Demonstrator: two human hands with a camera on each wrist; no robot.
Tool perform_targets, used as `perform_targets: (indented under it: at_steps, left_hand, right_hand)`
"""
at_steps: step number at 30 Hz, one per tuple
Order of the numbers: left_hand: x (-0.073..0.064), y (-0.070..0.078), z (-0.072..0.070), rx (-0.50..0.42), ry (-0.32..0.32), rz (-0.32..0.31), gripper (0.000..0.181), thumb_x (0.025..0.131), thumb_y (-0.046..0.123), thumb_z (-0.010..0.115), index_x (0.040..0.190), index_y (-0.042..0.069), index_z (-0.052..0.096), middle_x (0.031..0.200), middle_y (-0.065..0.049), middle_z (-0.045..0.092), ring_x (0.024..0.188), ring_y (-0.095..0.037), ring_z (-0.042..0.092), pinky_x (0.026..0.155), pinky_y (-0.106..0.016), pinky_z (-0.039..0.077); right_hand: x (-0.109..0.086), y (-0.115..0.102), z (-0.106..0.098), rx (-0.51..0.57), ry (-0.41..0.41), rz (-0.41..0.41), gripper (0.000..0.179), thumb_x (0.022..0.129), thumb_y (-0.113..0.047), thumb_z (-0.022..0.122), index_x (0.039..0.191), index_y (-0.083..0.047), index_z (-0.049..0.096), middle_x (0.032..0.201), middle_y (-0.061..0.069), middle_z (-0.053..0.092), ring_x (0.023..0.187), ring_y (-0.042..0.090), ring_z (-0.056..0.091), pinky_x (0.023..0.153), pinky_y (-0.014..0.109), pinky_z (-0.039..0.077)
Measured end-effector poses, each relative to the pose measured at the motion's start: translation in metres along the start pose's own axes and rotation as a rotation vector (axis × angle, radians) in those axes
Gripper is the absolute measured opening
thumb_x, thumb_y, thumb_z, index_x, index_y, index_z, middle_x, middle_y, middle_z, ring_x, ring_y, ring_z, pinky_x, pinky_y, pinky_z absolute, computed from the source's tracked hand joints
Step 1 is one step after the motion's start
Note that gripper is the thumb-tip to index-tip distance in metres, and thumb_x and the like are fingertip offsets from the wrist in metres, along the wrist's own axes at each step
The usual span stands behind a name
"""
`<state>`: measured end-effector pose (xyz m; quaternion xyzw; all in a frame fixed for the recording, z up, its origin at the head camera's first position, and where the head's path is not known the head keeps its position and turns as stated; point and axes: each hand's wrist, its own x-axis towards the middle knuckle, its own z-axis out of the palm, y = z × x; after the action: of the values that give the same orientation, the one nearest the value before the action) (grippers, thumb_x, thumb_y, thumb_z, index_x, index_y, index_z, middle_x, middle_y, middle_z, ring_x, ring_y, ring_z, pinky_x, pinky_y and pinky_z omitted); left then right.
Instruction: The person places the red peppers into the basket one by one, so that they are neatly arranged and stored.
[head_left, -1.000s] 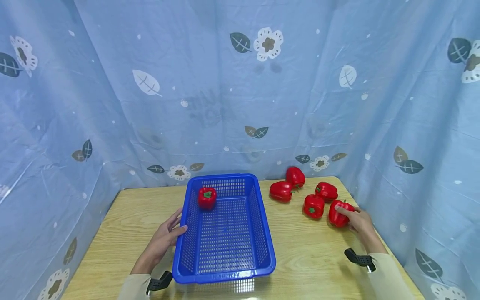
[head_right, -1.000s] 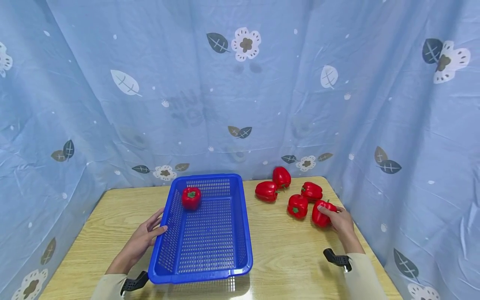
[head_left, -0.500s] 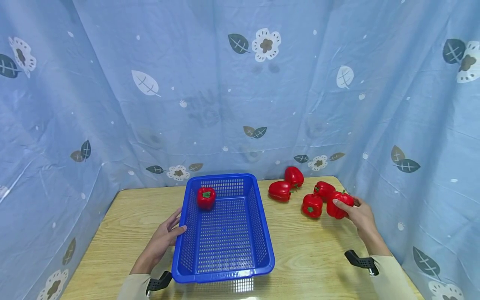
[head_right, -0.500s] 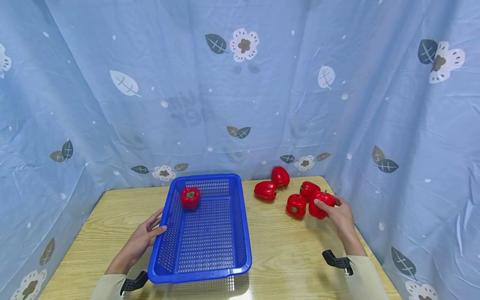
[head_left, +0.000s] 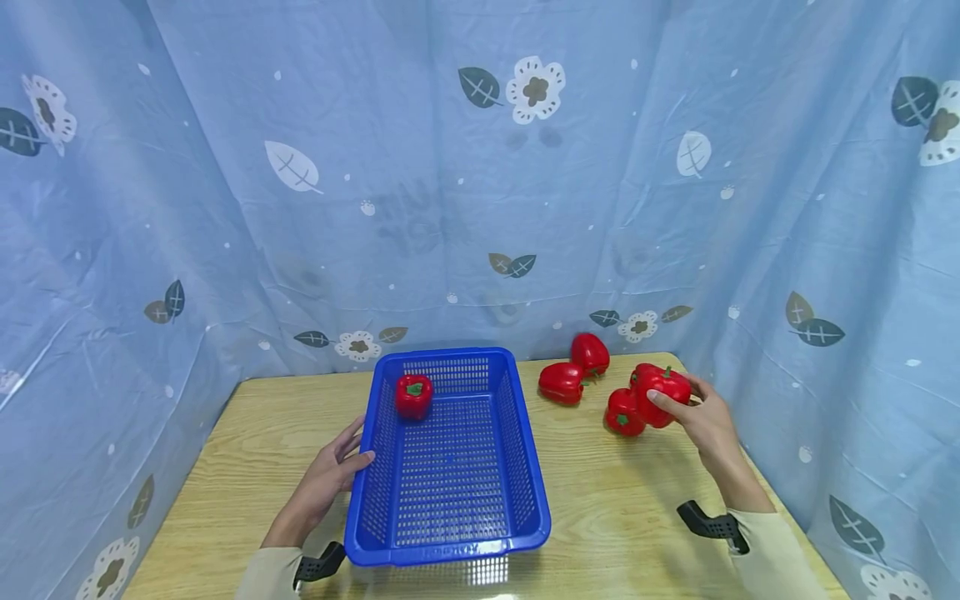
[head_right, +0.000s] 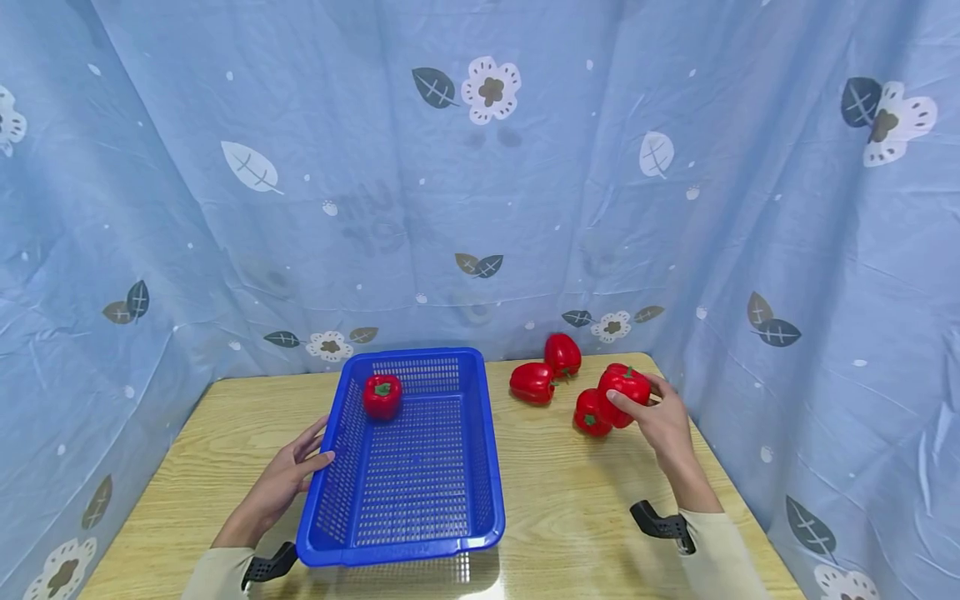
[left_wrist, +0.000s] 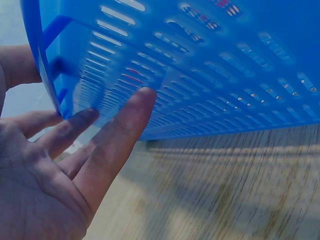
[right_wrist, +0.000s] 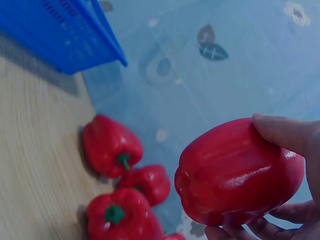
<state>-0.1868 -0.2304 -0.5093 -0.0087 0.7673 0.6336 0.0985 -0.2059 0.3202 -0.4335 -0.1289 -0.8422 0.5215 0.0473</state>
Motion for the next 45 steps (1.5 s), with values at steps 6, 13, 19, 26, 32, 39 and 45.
perform_targets:
  at_steps: [6,13,19,26,32,39,45]
  left_hand:
    - [0.0,0.0,0.001,-0.007,0.018,-0.01,0.075,0.094,0.03,0.064,0.157,0.027,0.023,0.16,-0.018,0.028,0.136,-0.047,0.045,0.096,-0.057,0.052]
    - [0.0,0.001,0.001,-0.011,0.015,-0.006,0.074,0.095,0.03,0.064,0.156,0.028,0.023,0.16,-0.018,0.029,0.135,-0.046,0.046,0.096,-0.057,0.052]
    - [0.0,0.002,0.002,-0.01,0.005,-0.004,0.075,0.094,0.031,0.065,0.156,0.027,0.023,0.161,-0.018,0.026,0.138,-0.047,0.042,0.097,-0.057,0.052]
    - [0.0,0.004,0.001,-0.011,-0.008,0.006,0.076,0.094,0.031,0.064,0.157,0.028,0.022,0.161,-0.019,0.025,0.137,-0.046,0.043,0.096,-0.056,0.053]
    - [0.0,0.002,0.0,-0.005,-0.006,0.004,0.076,0.094,0.032,0.065,0.157,0.028,0.022,0.161,-0.019,0.025,0.139,-0.047,0.041,0.096,-0.057,0.052]
    - [0.0,0.001,0.0,-0.022,-0.006,0.005,0.076,0.094,0.032,0.065,0.157,0.027,0.022,0.161,-0.019,0.025,0.139,-0.046,0.04,0.096,-0.056,0.052]
    - [0.0,0.0,0.0,-0.023,-0.007,0.007,0.076,0.094,0.032,0.065,0.157,0.027,0.022,0.161,-0.019,0.025,0.139,-0.046,0.04,0.096,-0.055,0.052]
  right_hand:
    - [-0.004,-0.016,0.01,0.034,-0.006,-0.062,0.09,0.088,-0.046,0.07,0.154,-0.005,0.025,0.151,0.02,0.036,0.128,0.035,0.043,0.074,0.014,0.049]
    - [-0.006,-0.032,0.024,0.073,-0.023,-0.106,0.087,0.087,-0.043,0.072,0.153,-0.006,0.028,0.149,0.019,0.041,0.13,0.034,0.044,0.077,0.013,0.048]
    - [-0.009,-0.038,0.037,0.087,-0.054,-0.138,0.085,0.086,-0.042,0.074,0.152,-0.009,0.031,0.148,0.017,0.042,0.129,0.034,0.045,0.081,0.021,0.053]
    - [-0.011,-0.044,0.05,0.107,-0.095,-0.155,0.085,0.084,-0.037,0.077,0.151,-0.011,0.031,0.146,0.018,0.043,0.129,0.035,0.044,0.085,0.032,0.057]
    - [-0.011,-0.052,0.065,0.064,-0.106,-0.169,0.089,0.081,-0.034,0.08,0.151,-0.011,0.031,0.144,0.019,0.044,0.128,0.036,0.044,0.089,0.042,0.057]
    - [-0.011,-0.063,0.081,0.02,-0.13,-0.193,0.085,0.08,-0.035,0.08,0.149,-0.012,0.036,0.145,0.018,0.046,0.13,0.036,0.043,0.084,0.037,0.056]
    - [-0.013,-0.072,0.094,0.044,-0.156,-0.219,0.081,0.079,-0.032,0.081,0.147,-0.014,0.039,0.141,0.016,0.049,0.128,0.034,0.046,0.089,0.043,0.056]
